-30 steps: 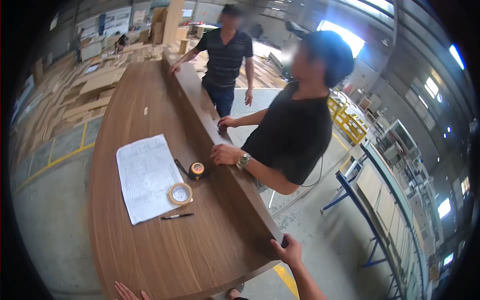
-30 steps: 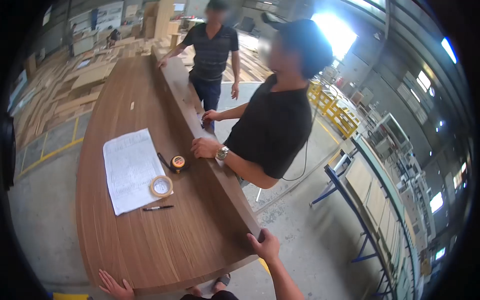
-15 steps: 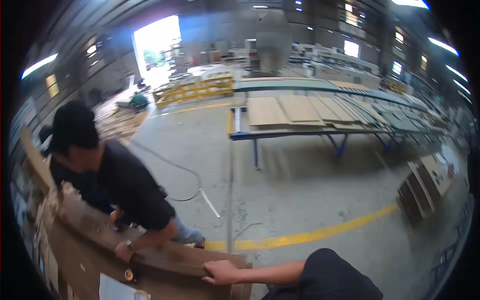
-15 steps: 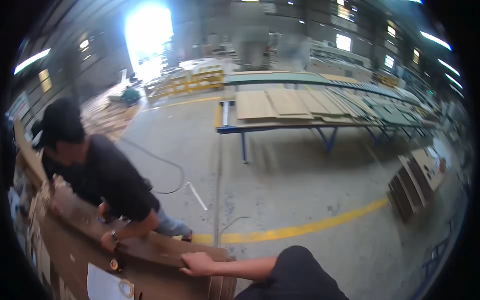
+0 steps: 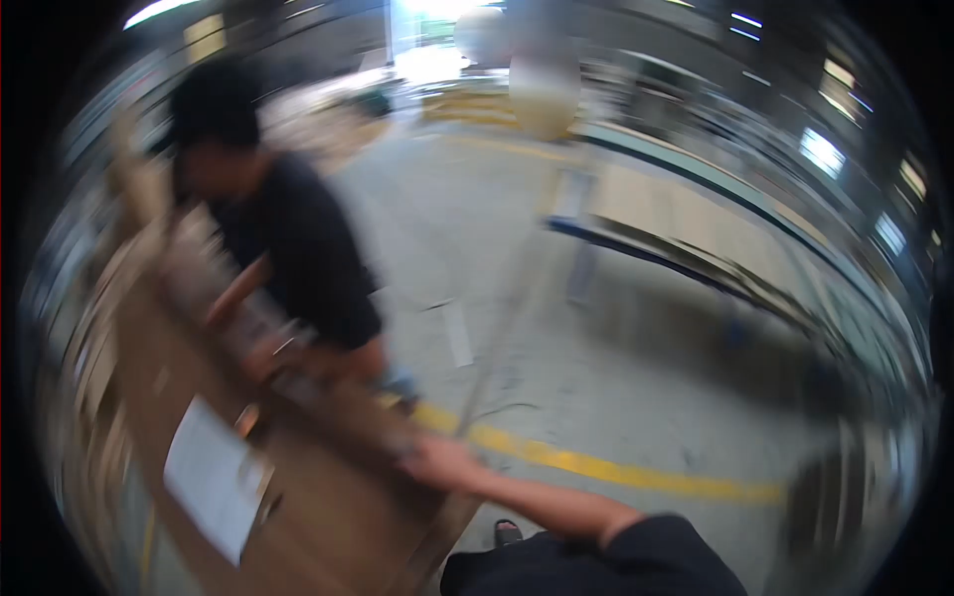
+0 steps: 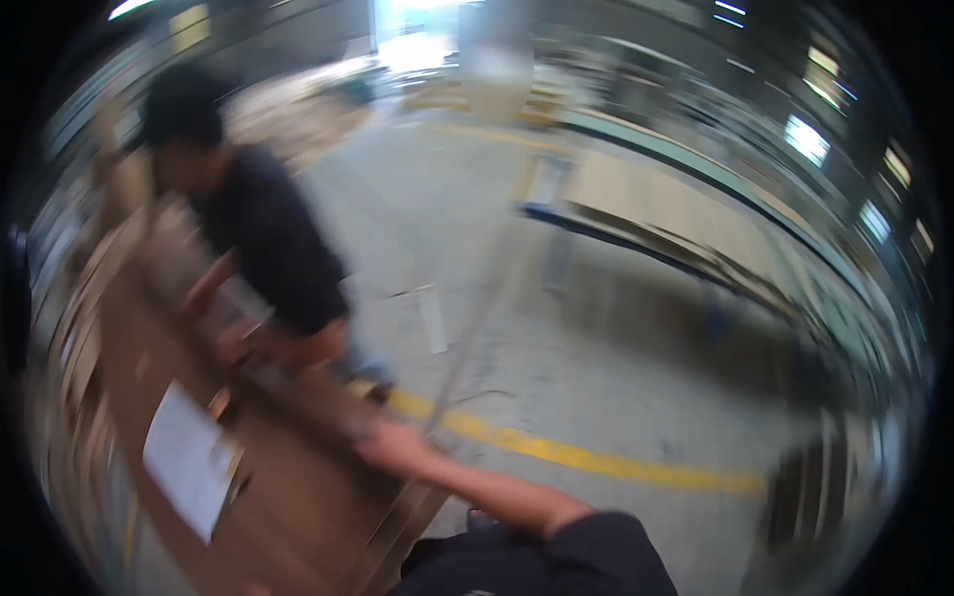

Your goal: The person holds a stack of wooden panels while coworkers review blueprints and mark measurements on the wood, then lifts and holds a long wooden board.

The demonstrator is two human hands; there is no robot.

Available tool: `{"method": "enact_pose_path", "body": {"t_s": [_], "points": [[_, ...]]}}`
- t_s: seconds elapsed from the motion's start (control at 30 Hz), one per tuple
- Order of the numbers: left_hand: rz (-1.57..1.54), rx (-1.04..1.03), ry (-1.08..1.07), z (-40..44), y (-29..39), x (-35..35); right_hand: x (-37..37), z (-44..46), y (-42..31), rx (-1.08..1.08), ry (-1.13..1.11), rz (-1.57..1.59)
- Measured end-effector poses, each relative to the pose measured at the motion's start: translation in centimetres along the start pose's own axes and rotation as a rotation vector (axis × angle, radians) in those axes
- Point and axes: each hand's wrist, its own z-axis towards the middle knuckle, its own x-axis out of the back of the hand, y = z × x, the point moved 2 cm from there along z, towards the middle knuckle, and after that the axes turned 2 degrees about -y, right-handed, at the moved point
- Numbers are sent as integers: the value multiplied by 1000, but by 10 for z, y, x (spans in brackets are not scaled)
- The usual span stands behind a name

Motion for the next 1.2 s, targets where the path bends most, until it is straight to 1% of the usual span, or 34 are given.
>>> {"method": "enact_pose_path", "body": {"t_s": [0.07,0.1,0.13,0.17,0.2,0.23,0.27,0.33,0.4,0.43,0.5,0.63,0.7,0.93,1.0,1.07,1.2], "points": [[-70,251,-105,-1,-8,16,24,7,-8,-147,-103,-66],[-99,573,186,54,-55,-59,15,17,14,-5,-15,-95],[-125,639,109,36,-43,-33,14,20,21,-17,-40,-102],[-117,633,151,59,-63,-64,14,21,25,27,-53,-96],[-154,640,180,63,-69,-72,16,22,27,50,-44,-89],[-189,628,210,65,-70,-71,15,22,26,83,-76,-112],[-205,662,194,62,-70,-66,15,22,27,64,-98,-96],[-235,625,175,60,-66,-64,7,24,40,58,-130,-105],[-245,636,167,60,-67,-60,-5,24,53,218,-24,-149],[-244,625,177,60,-68,-59,-7,23,52,231,-37,-160],[-254,632,173,58,-68,-58,-16,20,52,158,-45,-164],[-261,610,186,62,-71,-59,-27,10,41,126,-35,-194],[-258,614,182,63,-72,-59,-29,0,27,58,2,-183],[-251,605,188,62,-71,-58,-51,-12,34,69,13,-223],[-252,607,182,62,-69,-56,-55,-11,38,88,88,-224],[-239,609,177,61,-71,-58,-56,-10,43,104,83,-227],[-228,601,196,64,-72,-62,-53,-8,43,68,32,-218]]}}
